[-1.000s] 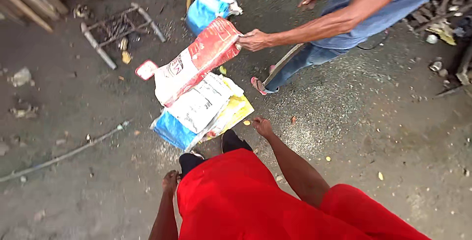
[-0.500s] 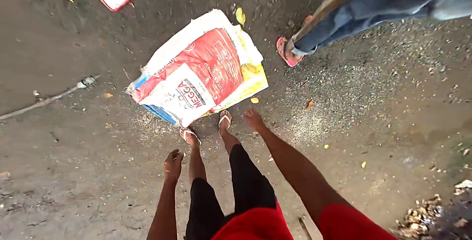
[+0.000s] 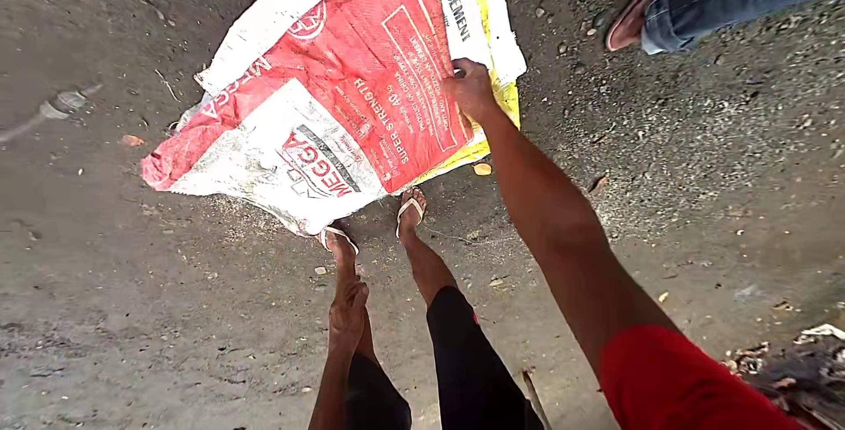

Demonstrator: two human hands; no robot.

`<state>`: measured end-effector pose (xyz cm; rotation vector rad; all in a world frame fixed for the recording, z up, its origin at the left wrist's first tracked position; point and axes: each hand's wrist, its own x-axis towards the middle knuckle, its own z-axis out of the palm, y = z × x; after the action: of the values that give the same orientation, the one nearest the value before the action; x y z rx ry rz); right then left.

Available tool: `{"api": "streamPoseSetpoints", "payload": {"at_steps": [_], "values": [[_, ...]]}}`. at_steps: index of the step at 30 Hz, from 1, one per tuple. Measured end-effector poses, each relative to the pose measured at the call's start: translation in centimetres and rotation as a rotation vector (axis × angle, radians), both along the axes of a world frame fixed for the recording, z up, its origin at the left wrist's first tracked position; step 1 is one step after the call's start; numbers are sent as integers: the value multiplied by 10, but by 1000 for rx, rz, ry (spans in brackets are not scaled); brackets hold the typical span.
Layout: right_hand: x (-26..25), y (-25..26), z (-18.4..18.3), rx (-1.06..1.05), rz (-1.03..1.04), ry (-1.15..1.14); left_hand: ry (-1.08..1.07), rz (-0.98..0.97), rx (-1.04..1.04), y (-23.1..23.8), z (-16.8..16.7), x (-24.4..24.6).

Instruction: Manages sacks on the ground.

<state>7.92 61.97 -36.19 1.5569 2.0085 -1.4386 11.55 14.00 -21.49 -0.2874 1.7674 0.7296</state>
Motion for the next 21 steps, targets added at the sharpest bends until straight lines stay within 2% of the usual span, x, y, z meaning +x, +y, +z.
{"api": "streamPoseSetpoints", "payload": {"at_steps": [2,5,8,11,14,16,19,21], "values": [[-8,-42,62,47,99,102,117,1,130,47,31,-30],[-7,-141,177,199,271,233,339,75,284,123,89,-83],[-6,-242,248,273,305,468,452,153,236,159,136,-122],[-10,-298,274,232,335,598,502,201,83,144,157,-140],[-10,-298,292,67,416,651,524,236,60,114,168,-145],[3,-282,299,59,360,685,521,234,112,95,176,-144],[35,-248,290,63,216,518,547,239,166,73,197,-143],[56,-236,270,-68,168,353,575,297,209,57,211,-143]]}}
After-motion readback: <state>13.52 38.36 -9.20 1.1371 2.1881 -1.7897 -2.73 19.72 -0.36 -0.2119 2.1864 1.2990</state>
